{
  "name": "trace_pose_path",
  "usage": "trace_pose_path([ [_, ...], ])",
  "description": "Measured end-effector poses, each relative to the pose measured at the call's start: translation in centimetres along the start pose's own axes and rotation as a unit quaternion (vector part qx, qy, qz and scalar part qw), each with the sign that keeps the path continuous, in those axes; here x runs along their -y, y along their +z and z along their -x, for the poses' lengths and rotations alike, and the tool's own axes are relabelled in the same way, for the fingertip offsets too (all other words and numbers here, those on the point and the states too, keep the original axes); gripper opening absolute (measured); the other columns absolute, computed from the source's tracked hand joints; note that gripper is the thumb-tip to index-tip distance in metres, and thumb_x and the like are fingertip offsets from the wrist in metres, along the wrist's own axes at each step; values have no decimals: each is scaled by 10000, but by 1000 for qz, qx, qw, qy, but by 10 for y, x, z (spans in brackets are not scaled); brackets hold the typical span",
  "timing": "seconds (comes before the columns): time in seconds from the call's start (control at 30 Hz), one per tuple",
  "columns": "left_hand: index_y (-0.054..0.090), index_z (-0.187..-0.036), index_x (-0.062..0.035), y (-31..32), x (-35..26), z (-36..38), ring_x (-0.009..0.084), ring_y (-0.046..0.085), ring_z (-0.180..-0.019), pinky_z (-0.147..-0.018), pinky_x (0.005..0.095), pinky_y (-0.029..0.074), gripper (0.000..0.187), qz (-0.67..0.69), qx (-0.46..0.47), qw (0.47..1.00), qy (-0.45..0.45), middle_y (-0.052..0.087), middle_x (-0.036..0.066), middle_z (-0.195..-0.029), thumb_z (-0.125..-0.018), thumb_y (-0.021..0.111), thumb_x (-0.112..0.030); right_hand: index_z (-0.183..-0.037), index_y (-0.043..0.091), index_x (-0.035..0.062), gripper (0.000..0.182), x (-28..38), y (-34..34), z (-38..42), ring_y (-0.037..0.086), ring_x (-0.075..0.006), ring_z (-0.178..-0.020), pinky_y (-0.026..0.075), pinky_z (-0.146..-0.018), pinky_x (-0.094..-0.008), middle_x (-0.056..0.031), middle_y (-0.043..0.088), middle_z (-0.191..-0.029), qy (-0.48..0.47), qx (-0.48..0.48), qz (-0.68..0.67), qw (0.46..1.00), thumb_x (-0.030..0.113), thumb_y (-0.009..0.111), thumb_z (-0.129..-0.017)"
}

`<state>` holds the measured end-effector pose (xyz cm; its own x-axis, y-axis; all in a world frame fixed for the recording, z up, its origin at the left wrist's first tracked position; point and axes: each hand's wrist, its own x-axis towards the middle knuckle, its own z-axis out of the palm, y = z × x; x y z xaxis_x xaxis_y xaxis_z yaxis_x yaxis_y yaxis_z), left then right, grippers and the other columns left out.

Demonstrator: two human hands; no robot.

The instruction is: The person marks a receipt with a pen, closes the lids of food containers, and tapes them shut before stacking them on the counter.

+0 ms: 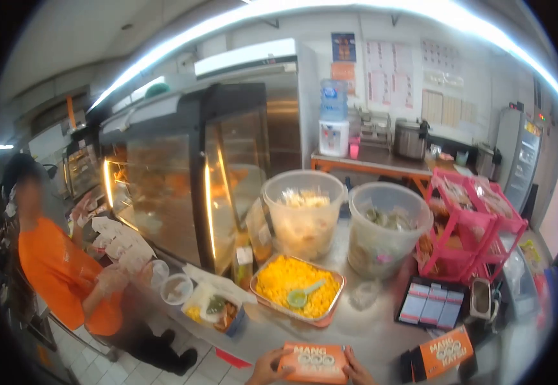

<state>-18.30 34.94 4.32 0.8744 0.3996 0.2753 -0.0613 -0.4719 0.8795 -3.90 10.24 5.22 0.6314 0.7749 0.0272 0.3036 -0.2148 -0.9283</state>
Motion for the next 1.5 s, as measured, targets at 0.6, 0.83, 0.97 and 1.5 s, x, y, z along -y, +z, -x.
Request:
trace_pose_path([
  [0.6,592,-1094,-30,19,38,-47,62,497,-772,-696,205,435,370,181,-40,970,-155,537,-3,-788,-815,648,-265,-1252,465,27,382,-8,-1,-24,267,-317,-1300,177,-1076,-387,-172,429,-1314,-5,25,79,997,177,456,-901],
  [0.83,604,-1092,-59,3,11,-45,131,598,-764,-691,252,467,412,20,-24,989,-145,600,55,-806,-800,643,-347,-1218,498,61,406,25,-7,-29,254,-439,-1261,189,-1062,-455,-217,372,-1333,-102,48,248,962,230,530,-850],
  [0.97,607,-1057,-63,2,-1,-48,197,612,-791,-694,305,480,401,-74,-31,992,-97,625,90,-862,-800,625,-370,-1257,464,85,511,56,-7,-36,245,-458,-1256,194,-1054,-474,-254,280,-1372,-131,125,239,954,266,592,-797],
  [1.5,303,-1374,-186,-7,-64,-34,457,306,-1236,-960,506,358,747,-328,359,862,145,246,245,-1380,-744,637,-410,-1187,501,102,755,81,-16,-58,469,-445,-1043,380,-910,-490,-219,448,-1249,-227,208,341,888,384,769,-539],
])
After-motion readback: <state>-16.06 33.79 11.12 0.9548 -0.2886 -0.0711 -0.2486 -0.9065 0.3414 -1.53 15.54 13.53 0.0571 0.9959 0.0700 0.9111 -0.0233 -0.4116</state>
